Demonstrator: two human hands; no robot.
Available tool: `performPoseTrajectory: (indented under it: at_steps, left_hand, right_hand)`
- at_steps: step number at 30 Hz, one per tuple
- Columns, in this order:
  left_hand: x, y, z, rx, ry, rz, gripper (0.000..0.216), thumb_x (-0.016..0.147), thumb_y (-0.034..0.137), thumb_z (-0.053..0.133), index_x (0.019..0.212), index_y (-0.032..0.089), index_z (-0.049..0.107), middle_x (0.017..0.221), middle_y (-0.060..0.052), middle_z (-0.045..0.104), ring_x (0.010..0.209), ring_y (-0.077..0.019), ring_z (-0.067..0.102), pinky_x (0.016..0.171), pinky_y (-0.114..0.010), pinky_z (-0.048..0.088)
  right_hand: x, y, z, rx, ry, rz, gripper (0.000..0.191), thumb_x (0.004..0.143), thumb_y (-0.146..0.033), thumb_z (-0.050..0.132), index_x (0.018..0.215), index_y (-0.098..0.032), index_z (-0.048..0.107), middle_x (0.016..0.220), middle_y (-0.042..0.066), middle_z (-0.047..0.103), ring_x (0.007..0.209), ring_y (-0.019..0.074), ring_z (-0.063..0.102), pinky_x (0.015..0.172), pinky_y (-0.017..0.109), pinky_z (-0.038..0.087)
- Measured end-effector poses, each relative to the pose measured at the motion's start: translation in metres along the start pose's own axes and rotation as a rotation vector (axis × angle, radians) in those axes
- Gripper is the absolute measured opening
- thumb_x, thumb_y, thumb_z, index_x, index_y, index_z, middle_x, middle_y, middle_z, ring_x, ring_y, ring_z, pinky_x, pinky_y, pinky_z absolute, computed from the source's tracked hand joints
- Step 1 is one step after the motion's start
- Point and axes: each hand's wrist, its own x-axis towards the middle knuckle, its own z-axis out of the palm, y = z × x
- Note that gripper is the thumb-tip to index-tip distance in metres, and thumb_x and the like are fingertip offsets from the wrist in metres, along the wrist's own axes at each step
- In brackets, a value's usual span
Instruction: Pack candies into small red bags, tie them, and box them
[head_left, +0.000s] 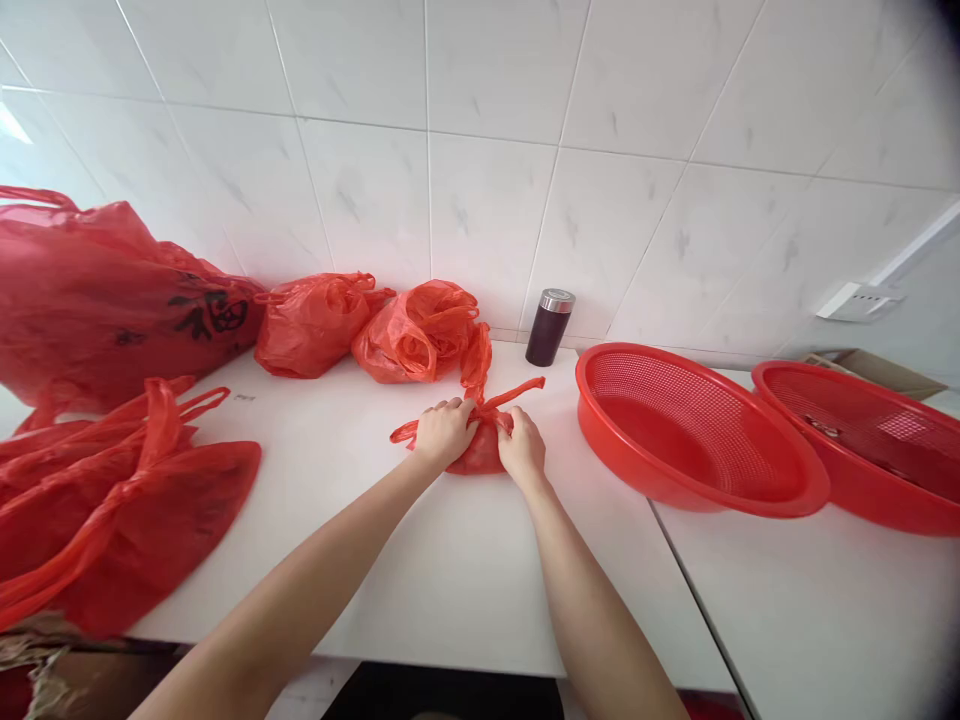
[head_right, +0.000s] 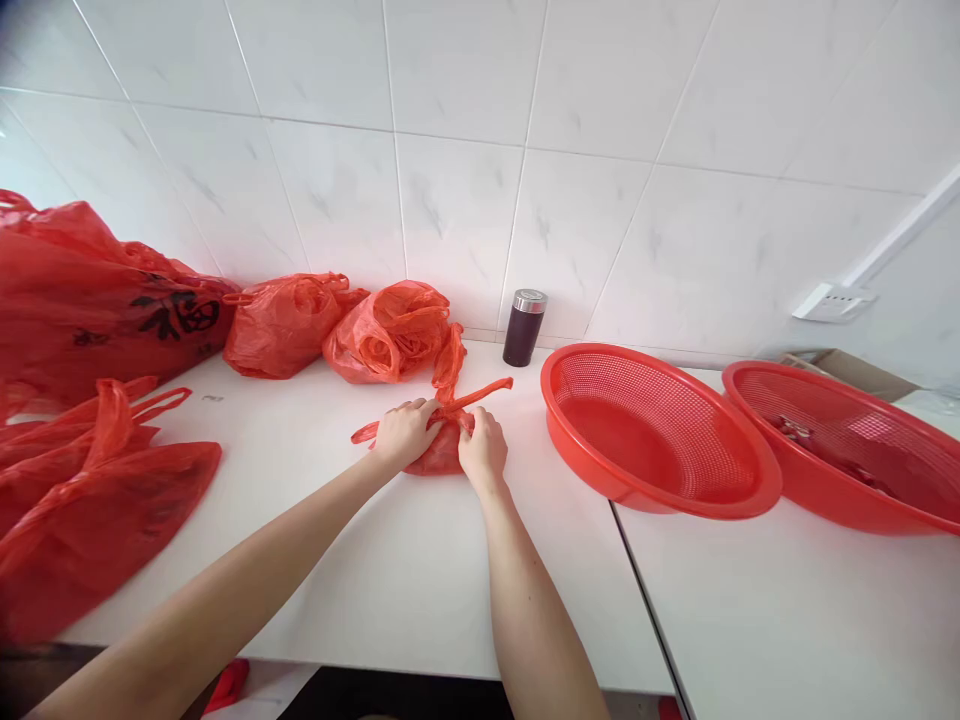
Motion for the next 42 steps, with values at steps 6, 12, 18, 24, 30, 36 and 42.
performPoseTrajectory:
  at_steps: [6, 12, 18, 24, 30, 36, 42]
  left_hand:
    - [0.0, 0.005, 0.009, 0.01, -0.013, -0.031, 0.021, 0.089, 0.029, 0.044, 0.098, 0.022, 0.062, 0.097, -0.008, 0.068, 0.093, -0.0272, 0.062, 0.077, -0.038, 0.042]
    - [0.006, -0.001, 0.012, -0.042, -0.092, -0.071, 0.026, 0.091, 0.034, 0.04, 0.098, 0.023, 0.062, 0.095, -0.007, 0.07, 0.085, -0.024, 0.064, 0.071, -0.034, 0.044]
    - [0.01, -0.006, 0.01, -0.082, -0.154, -0.098, 0.025, 0.09, 0.034, 0.04, 0.095, 0.024, 0.062, 0.091, -0.005, 0.071, 0.081, -0.0223, 0.065, 0.067, -0.03, 0.045]
    - [0.014, -0.009, 0.014, -0.098, -0.18, -0.118, 0.029, 0.09, 0.037, 0.039, 0.092, 0.023, 0.064, 0.087, -0.007, 0.071, 0.081, -0.025, 0.066, 0.071, -0.034, 0.045]
    - [0.017, -0.012, 0.017, -0.128, -0.183, -0.137, 0.028, 0.088, 0.037, 0.04, 0.093, 0.024, 0.065, 0.085, -0.007, 0.071, 0.082, -0.0259, 0.066, 0.072, -0.035, 0.046]
    - [0.008, -0.01, 0.01, -0.222, -0.178, -0.146, 0.029, 0.087, 0.037, 0.042, 0.102, 0.026, 0.064, 0.091, -0.006, 0.072, 0.088, -0.0264, 0.066, 0.075, -0.035, 0.048]
    - [-0.014, -0.043, -0.024, -0.355, -0.219, -0.048, 0.053, 0.081, 0.049, 0.053, 0.132, 0.032, 0.048, 0.126, 0.0, 0.062, 0.102, -0.0167, 0.063, 0.083, -0.023, 0.049]
  right_hand:
    - [0.003, 0.005, 0.0, -0.016, 0.064, 0.085, 0.01, 0.085, -0.013, 0.039, 0.087, -0.021, 0.044, 0.095, 0.003, 0.055, 0.075, 0.0164, 0.053, 0.06, 0.027, 0.037]
    - [0.002, 0.005, 0.0, -0.086, 0.026, 0.071, 0.012, 0.083, -0.011, 0.043, 0.089, -0.021, 0.045, 0.1, 0.005, 0.057, 0.086, 0.019, 0.054, 0.061, 0.028, 0.035]
    - [0.004, 0.006, -0.001, -0.127, -0.045, 0.081, 0.004, 0.087, -0.019, 0.045, 0.089, -0.022, 0.047, 0.09, 0.002, 0.062, 0.079, 0.0181, 0.056, 0.057, 0.027, 0.031]
    - [0.004, 0.006, -0.001, -0.173, -0.101, 0.116, 0.008, 0.091, -0.026, 0.044, 0.089, -0.024, 0.051, 0.078, 0.001, 0.063, 0.07, 0.0178, 0.057, 0.054, 0.026, 0.027]
    - [0.006, 0.004, -0.001, -0.191, -0.147, 0.148, 0.011, 0.092, -0.027, 0.044, 0.091, -0.024, 0.054, 0.074, 0.002, 0.063, 0.068, 0.0186, 0.057, 0.057, 0.026, 0.03]
    - [0.005, 0.005, -0.007, -0.085, -0.176, 0.123, 0.021, 0.093, -0.034, 0.042, 0.089, -0.023, 0.06, 0.084, 0.005, 0.067, 0.078, 0.0212, 0.06, 0.066, 0.029, 0.039]
    - [0.008, 0.011, -0.035, 0.274, -0.433, -0.025, 0.039, 0.083, -0.037, 0.06, 0.121, -0.027, 0.059, 0.115, 0.002, 0.067, 0.098, 0.0167, 0.062, 0.082, 0.026, 0.046]
